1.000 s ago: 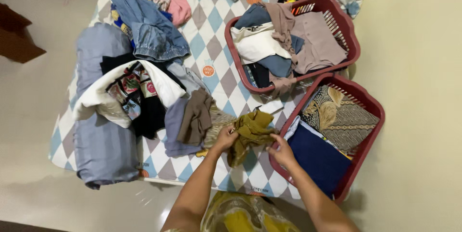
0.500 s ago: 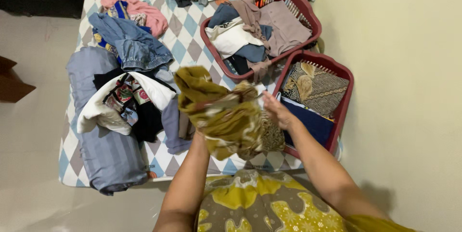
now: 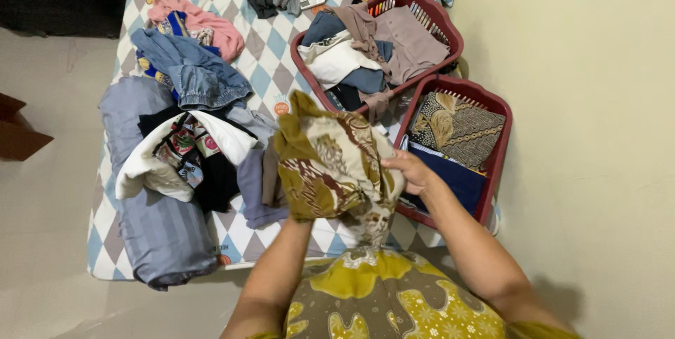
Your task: The person stands at a bed covered with piles of laundry and folds garments one at a time, smoothing and aligning each item by hand. Folded clothes are placed into red plastic laundry baskets on the bed.
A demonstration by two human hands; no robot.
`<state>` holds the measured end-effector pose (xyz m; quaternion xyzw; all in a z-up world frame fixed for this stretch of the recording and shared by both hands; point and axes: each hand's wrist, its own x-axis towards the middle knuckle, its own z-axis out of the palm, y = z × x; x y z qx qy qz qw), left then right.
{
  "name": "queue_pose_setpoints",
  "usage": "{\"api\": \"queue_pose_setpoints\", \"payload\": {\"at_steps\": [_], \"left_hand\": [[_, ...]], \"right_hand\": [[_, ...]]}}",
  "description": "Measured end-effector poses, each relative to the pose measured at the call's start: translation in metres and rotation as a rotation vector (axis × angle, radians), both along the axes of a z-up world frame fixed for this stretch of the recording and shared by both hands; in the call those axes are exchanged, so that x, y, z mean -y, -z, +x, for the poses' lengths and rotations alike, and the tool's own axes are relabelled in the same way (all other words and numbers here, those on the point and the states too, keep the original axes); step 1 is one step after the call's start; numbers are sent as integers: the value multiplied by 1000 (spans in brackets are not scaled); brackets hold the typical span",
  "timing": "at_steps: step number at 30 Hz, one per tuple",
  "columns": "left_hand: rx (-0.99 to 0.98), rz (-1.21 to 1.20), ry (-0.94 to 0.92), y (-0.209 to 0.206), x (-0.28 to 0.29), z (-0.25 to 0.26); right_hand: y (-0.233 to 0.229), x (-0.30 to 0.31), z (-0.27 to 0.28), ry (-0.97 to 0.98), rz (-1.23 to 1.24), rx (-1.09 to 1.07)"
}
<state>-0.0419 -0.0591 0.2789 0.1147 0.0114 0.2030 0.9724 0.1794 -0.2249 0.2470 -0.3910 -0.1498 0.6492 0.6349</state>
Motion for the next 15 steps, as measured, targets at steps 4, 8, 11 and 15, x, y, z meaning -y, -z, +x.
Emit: {"api": "queue_pose_setpoints", "payload": {"at_steps": [4, 8, 11, 15], "left_hand": [[-106, -179, 102, 58, 42, 19], [-221, -309, 178, 98, 54, 29], [-318, -306, 151, 118, 62, 37], [-384, -155, 154, 150, 53, 60]], "right_hand": [[-25, 12, 2, 113, -132, 14], [-17, 22, 4, 169, -194, -98], [-3, 29, 10, 219, -212, -222], [9, 38, 17, 261, -312, -248]]}}
